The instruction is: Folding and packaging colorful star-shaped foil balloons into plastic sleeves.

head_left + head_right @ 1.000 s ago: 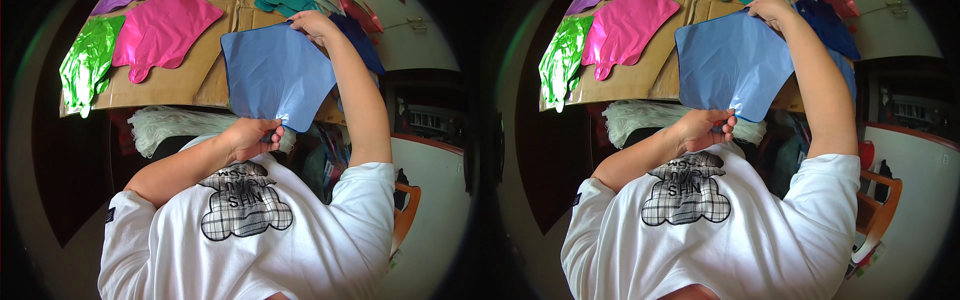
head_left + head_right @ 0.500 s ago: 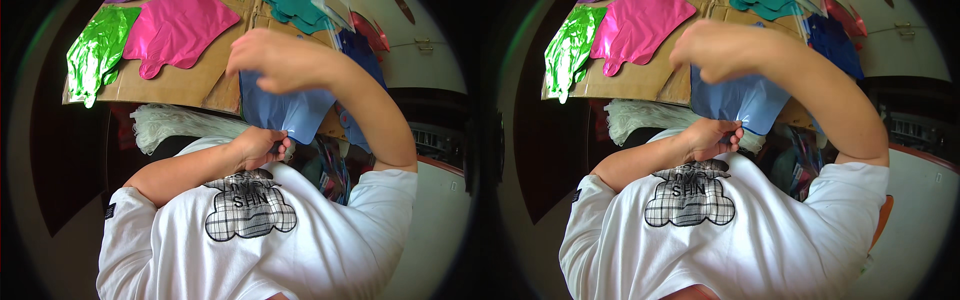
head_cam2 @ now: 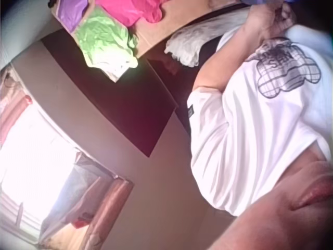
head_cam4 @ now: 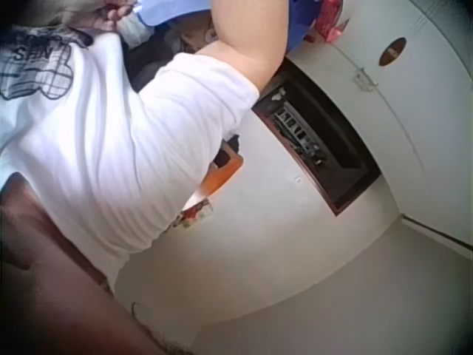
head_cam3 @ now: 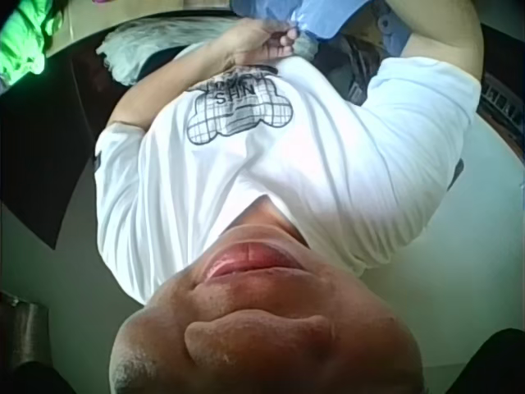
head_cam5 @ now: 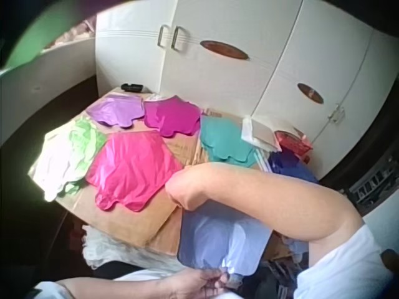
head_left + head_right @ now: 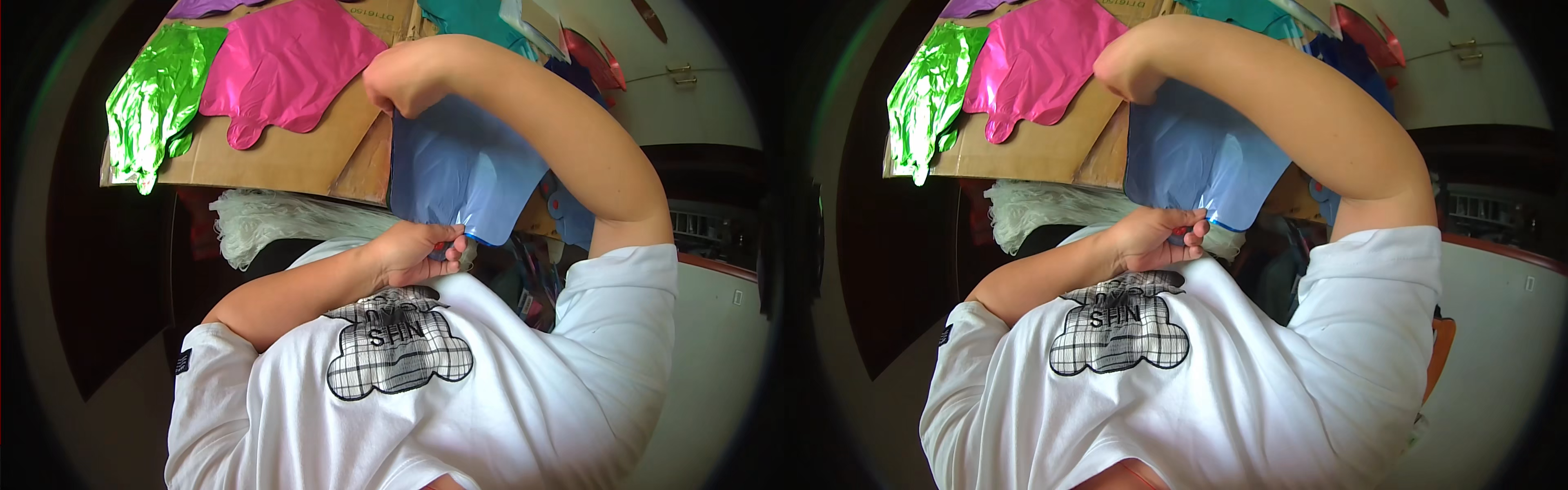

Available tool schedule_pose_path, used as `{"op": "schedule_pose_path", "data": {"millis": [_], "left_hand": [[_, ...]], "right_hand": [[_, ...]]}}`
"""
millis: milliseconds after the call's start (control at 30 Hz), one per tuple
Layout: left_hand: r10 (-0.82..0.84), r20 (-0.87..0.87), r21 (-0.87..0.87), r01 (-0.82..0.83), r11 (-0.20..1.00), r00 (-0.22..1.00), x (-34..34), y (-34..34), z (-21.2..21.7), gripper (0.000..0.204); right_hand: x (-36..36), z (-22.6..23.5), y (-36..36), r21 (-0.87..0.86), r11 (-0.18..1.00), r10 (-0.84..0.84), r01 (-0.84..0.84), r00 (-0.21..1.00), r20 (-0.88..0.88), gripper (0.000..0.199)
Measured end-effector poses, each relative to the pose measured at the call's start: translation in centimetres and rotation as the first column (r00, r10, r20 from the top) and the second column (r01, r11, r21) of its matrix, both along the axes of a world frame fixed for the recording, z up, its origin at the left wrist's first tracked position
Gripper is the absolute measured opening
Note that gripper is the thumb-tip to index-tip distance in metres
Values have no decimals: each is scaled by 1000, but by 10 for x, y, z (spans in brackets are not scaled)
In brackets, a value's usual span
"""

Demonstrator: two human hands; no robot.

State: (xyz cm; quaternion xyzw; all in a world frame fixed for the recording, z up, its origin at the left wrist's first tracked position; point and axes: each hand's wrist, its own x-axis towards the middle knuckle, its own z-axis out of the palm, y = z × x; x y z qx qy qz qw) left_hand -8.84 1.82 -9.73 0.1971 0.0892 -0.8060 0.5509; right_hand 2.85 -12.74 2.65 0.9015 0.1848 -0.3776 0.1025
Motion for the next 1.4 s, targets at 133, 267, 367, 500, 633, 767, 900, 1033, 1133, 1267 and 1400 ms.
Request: {"op": "schedule_pose_path", "data": {"millis": [133, 267, 367, 500, 633, 767, 900, 1033, 1133, 1267, 1400], "left_hand": [[23, -107, -51, -29, 998, 994, 3, 1, -5, 18], [57, -192, -61, -70, 996, 980, -1, 2, -9, 17], [63, -234, -55, -78, 995, 970, 3, 3, -3, 15], [69, -220, -10, -73, 997, 973, 0, 6, -4, 14], [66, -227, 5, -66, 998, 972, -2, 8, -10, 14], [81, -151, 16, -79, 997, 985, -3, 6, -10, 15], [95, -77, 11, -95, 995, 992, -2, 5, -9, 17], [114, -42, 20, -113, 993, 993, -3, 3, -6, 19], [118, -46, 13, -118, 993, 992, -4, 3, -6, 19], [123, -78, -4, -123, 992, 989, -5, 4, -10, 19], [117, -69, 19, -116, 993, 991, -5, 3, -8, 20]], "right_hand": [[-13, -1, -26, 327, 930, -223, 170, 966, 130, 17], [-33, -21, -44, 464, 864, -37, -194, 896, 443, 10], [-55, -24, -55, 443, 756, 52, -483, 718, 694, 10], [-93, -34, -77, 391, 740, 13, -547, 593, 805, 14], [-109, -50, -86, 298, 744, 57, -598, 501, 864, 10], [-114, -55, -87, 287, 737, 60, -612, 482, 874, 11], [-118, -56, -93, 279, 739, 63, -613, 476, 877, 13], [-117, -59, -93, 257, 756, 52, -601, 446, 893, 12], [-119, -64, -96, 243, 779, 27, -578, 417, 908, 12], [-121, -68, -90, 193, 807, 46, -559, 385, 922, 11], [-120, -70, -89, 199, 800, 65, -566, 412, 909, 12]]}}
